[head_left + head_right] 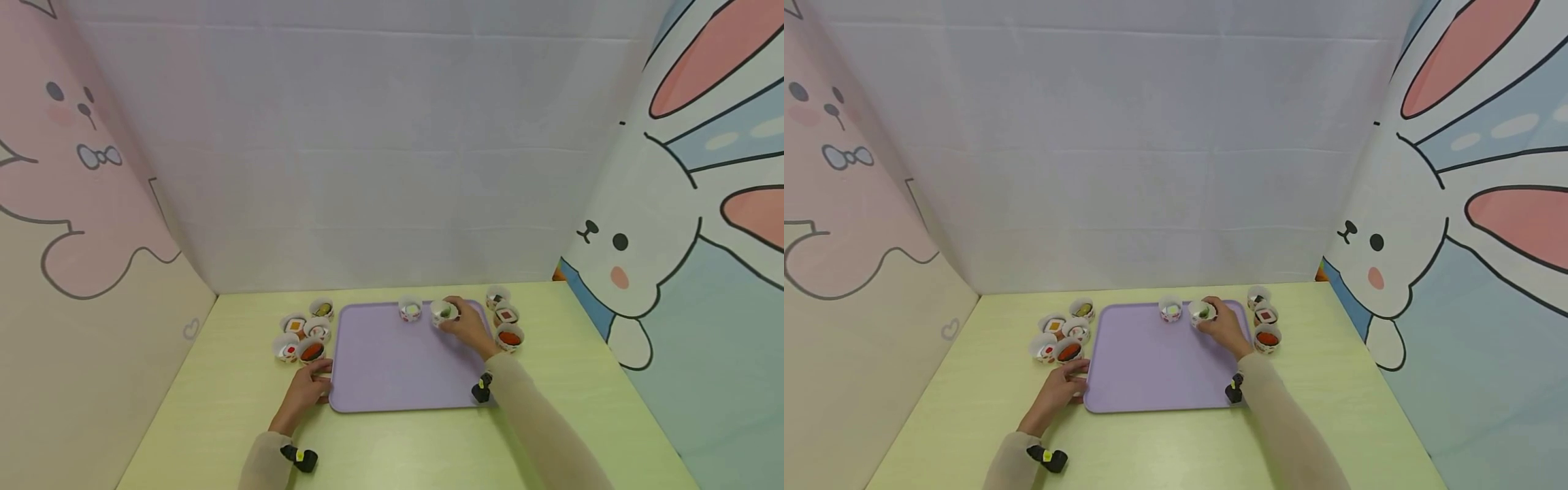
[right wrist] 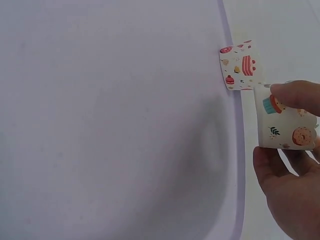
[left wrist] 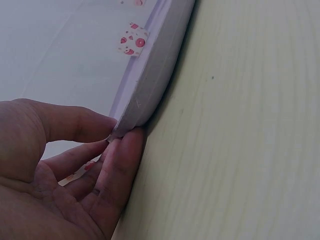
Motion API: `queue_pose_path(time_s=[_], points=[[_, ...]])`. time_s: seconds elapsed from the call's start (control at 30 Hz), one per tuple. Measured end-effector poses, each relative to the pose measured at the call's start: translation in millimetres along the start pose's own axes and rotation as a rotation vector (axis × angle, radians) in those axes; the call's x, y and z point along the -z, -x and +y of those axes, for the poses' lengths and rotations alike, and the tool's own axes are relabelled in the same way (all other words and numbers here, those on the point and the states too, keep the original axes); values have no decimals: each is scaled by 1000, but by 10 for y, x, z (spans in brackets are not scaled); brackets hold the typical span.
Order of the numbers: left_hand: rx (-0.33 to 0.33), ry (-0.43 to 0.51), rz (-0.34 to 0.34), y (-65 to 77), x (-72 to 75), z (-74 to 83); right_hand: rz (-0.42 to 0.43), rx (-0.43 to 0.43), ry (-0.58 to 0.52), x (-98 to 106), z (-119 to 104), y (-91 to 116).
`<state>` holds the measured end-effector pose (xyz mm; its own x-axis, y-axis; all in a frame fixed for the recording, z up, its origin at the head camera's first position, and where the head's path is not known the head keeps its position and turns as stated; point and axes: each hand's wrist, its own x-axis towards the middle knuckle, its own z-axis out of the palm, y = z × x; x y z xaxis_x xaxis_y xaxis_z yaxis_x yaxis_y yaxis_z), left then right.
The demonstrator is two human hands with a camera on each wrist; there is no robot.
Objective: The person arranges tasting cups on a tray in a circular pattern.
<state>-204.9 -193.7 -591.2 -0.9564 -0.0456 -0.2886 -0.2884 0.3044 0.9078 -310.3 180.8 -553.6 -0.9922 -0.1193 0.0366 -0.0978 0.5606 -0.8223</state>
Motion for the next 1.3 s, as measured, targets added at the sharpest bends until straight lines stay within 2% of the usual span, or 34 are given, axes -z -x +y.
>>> queue_pose_path(time_s=[0.17, 0.4, 0.9, 1.3], points=[[-4, 10, -4, 0, 5, -5, 17, -22, 41, -104, 43, -73], [-9, 6, -3, -15, -12, -45, -32, -72, 71, -182, 113, -115], [-11, 14, 7, -20, -11, -30, -39, -83, 26, -286, 117, -156], [-13, 9, 10, -6, -16, -10, -14, -69, 3, -340, 108, -213]])
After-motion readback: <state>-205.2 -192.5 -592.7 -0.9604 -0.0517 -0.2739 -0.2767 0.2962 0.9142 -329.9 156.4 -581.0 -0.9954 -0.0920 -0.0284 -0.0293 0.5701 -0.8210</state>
